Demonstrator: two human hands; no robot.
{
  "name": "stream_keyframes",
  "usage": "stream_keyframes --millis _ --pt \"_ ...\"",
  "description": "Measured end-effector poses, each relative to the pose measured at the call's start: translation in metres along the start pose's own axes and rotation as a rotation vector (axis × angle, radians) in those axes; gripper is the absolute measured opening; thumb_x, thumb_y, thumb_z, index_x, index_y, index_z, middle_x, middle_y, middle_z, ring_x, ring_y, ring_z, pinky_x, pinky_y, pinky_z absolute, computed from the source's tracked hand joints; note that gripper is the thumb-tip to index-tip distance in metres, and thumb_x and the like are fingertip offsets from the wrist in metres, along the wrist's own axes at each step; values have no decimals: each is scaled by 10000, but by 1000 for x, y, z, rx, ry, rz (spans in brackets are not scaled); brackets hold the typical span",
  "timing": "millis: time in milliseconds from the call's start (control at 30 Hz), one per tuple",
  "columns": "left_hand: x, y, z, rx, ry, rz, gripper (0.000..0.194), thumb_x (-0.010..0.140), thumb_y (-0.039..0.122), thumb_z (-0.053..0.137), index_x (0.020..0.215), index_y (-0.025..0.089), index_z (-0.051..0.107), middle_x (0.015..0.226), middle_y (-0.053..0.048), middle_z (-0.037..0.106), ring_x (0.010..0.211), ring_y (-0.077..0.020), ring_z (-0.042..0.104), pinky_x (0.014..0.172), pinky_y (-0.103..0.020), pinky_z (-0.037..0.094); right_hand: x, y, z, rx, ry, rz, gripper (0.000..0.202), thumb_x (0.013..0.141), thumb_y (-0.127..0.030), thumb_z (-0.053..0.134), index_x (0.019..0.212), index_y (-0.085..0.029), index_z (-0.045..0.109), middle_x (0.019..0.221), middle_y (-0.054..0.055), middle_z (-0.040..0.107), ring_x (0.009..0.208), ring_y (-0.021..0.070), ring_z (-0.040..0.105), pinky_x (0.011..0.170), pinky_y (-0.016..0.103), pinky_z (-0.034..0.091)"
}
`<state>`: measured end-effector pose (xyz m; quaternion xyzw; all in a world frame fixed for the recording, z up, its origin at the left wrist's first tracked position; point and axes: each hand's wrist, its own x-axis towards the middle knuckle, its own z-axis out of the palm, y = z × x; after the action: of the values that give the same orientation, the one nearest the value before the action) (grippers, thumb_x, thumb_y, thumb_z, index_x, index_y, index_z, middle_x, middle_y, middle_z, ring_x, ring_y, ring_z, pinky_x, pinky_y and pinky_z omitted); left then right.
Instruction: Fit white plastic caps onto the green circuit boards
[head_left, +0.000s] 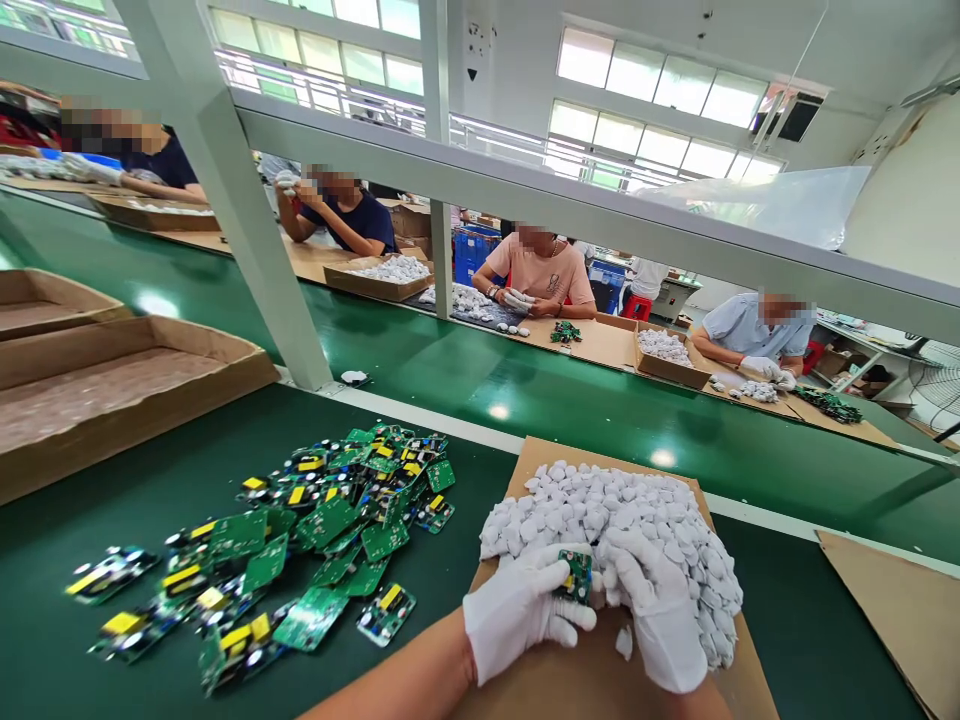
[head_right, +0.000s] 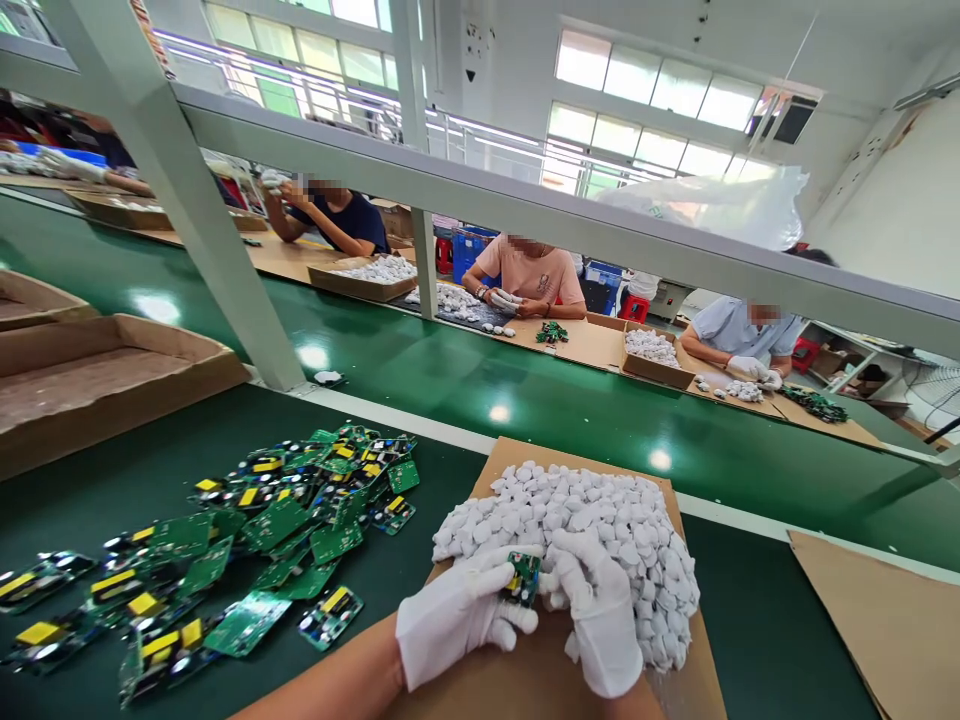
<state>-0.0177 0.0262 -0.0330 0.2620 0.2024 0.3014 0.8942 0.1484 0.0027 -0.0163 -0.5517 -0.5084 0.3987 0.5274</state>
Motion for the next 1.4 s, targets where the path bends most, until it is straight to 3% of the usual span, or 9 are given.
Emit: stream_keyframes --millis 133,233,333,533,633,733,933,1167,1400 --pt "0 1 -1 13 1 -8 389 817 317 548 1147 143 438 936 -109 610 694 -158 648 533 -209 467 -1 4 0 77 2 -61 277 744 -430 641 861 -181 608 620 -8 580 519 137 558 495 260 500" --pt "1 1 -1 15 18 -11 407 814 319 549 1157 141 423 934 -109 610 676 -151 644 528 -210 466 -3 12 -1 146 16 72 342 767 -472 607 934 -175 582 543 -29 539 456 133 530 373 225 454" --pt "1 1 -1 22 25 -14 396 810 323 553 1139 136 433 918 -103 610 668 -145 638 522 -206 460 -6 13 0 155 -4 191 350 819 -506 517 828 -165 593 491 -17 528 367 117 459 235 176 310" --pt "-1 1 0 31 22 -5 388 797 333 570 1116 141 463 921 -101 609 674 -153 638 519 -212 456 -6 -8 2 187 1 -104 193 734 -346 674 859 -208 624 651 -4 605 513 130 562 500 262 513" --pt "-1 1 -1 29 22 -1 381 799 317 572 1121 139 472 915 -101 613 679 -150 636 534 -216 461 -7 -10 1 127 40 1 275 754 -390 645 939 -187 634 612 18 618 478 144 556 411 249 481" --pt "-1 1 0 13 18 -2 356 795 296 584 1099 131 498 939 -114 616 724 -160 642 565 -221 471 -7 -7 0 62 34 121 287 779 -437 590 856 -169 660 501 8 574 426 145 513 288 207 380" --pt "-3 5 4 -16 61 66 297 783 242 609 1052 128 559 1066 -138 601 826 -169 644 655 -229 483 -6 -11 2 109 48 -22 253 704 -336 696 911 -203 639 701 23 653 559 155 593 497 259 524" --pt "-2 6 5 41 110 116 381 734 275 670 1075 142 565 1067 -134 605 862 -200 645 656 -236 477 -11 -19 5 8 39 129 408 716 -511 627 822 -120 678 512 18 562 376 112 460 248 203 335" --pt "-2 6 4 96 151 153 456 715 318 683 1126 169 554 1115 -134 590 915 -224 631 692 -261 471 -15 -14 4 -111 -43 -14 412 824 -445 539 1114 -159 599 728 55 647 515 137 535 335 221 427"
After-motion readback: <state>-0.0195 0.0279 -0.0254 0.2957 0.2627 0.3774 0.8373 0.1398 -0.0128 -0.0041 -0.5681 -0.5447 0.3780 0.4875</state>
